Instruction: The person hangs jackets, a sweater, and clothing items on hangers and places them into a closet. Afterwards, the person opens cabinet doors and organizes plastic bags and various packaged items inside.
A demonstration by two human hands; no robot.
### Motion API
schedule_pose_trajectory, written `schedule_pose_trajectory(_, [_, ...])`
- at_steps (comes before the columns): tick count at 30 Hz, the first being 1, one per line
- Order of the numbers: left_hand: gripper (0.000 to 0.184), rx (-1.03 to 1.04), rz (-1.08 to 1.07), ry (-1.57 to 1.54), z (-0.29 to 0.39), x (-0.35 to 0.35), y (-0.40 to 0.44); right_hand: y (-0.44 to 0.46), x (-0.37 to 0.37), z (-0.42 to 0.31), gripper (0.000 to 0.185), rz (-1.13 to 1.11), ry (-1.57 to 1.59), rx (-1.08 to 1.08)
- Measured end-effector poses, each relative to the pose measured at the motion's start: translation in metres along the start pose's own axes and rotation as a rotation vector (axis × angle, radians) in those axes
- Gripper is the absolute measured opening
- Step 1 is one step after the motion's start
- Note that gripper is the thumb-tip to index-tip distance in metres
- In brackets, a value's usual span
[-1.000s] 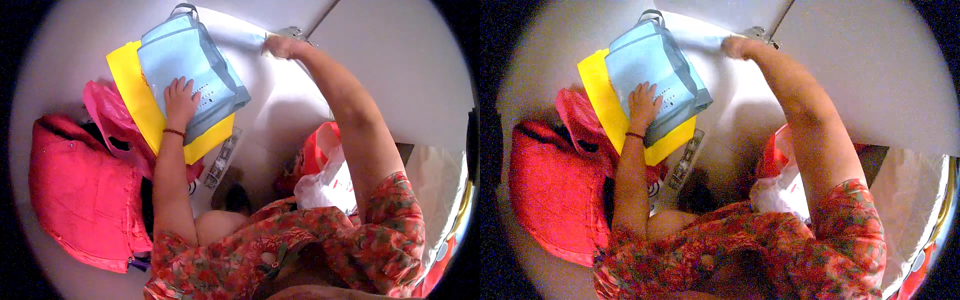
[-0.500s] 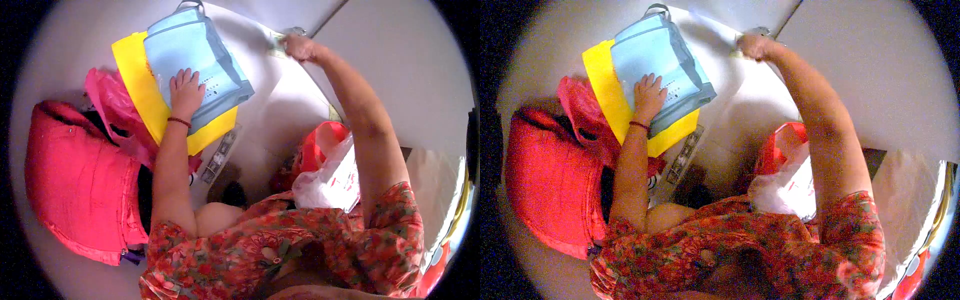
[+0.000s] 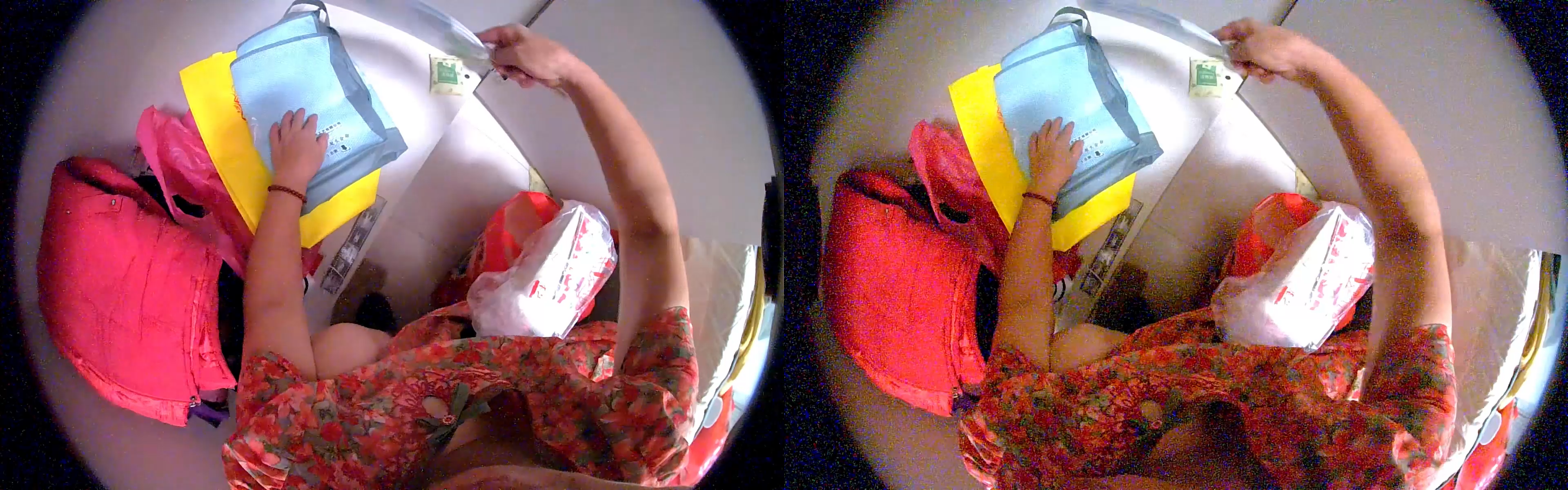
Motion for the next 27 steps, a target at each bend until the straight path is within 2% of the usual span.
schedule_pose_trajectory(2, [0.043, -0.015, -0.035, 0.006, 0.002, -0.004, 0.000, 0.028, 0.004, 0.008, 0.045, 0.275, -0.103, 0.025])
schedule_pose_trajectory(4, [0.043, -0.025, -0.061, 0.013, 0.002, -0.006, 0.002, 0.055, 0.017, 0.010, 0.039, 0.383, -0.246, 0.065])
schedule_pose_trajectory(6, [0.043, -0.010, -0.073, 0.019, -0.002, -0.001, 0.002, 0.105, 0.020, 0.044, 0.036, 0.447, -0.477, -0.088])
schedule_pose_trajectory(9, [0.043, 0.023, -0.001, 0.033, -0.006, 0.008, 0.002, 0.119, 0.047, 0.053, 0.027, 0.493, -0.582, -0.015])
schedule_pose_trajectory(10, [0.043, 0.027, -0.001, 0.036, -0.005, 0.009, 0.002, 0.155, 0.046, 0.101, 0.027, 0.440, -0.823, -0.135])
schedule_pose_trajectory(12, [0.043, 0.039, 0.003, 0.008, -0.010, 0.010, 0.002, 0.102, 0.045, 0.066, 0.025, -0.325, -0.307, 0.234])
schedule_pose_trajectory(14, [0.043, 0.046, -0.009, 0.010, -0.012, 0.009, 0.002, 0.054, 0.030, 0.043, 0.015, -0.604, -0.182, 0.265])
schedule_pose_trajectory(16, [0.043, 0.052, -0.023, 0.003, -0.010, 0.008, 0.002, 0.010, 0.006, 0.026, 0.007, -0.446, -0.080, 0.294])
schedule_pose_trajectory(18, [0.044, 0.019, -0.054, 0.008, -0.009, 0.007, 0.005, -0.017, -0.010, 0.026, 0.007, -0.383, -0.093, 0.329])
schedule_pose_trajectory(22, [0.044, -0.014, -0.086, 0.002, -0.005, 0.002, 0.007, -0.039, -0.011, 0.054, 0.008, -0.313, 0.070, 0.312])
schedule_pose_trajectory(24, [0.043, -0.012, -0.092, -0.021, -0.006, 0.001, 0.008, -0.045, 0.004, 0.062, 0.012, -0.250, -0.317, 0.345])
schedule_pose_trajectory(26, [0.042, 0.006, -0.087, -0.003, -0.006, -0.001, 0.009, -0.053, 0.030, 0.067, 0.022, -0.307, -0.578, 0.079])
schedule_pose_trajectory(27, [0.041, 0.026, -0.079, 0.015, -0.007, 0.000, 0.009, -0.061, 0.043, 0.081, 0.031, -0.237, -0.431, -0.006])
Point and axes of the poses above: each hand's wrist, its own y-axis towards the middle knuckle, its own x-axis out of the palm, z = x × y, the point moved 2 cm from there along y, towards the middle knuckle, and after that the axes turned 10 degrees about -z, right-handed, at the moved point
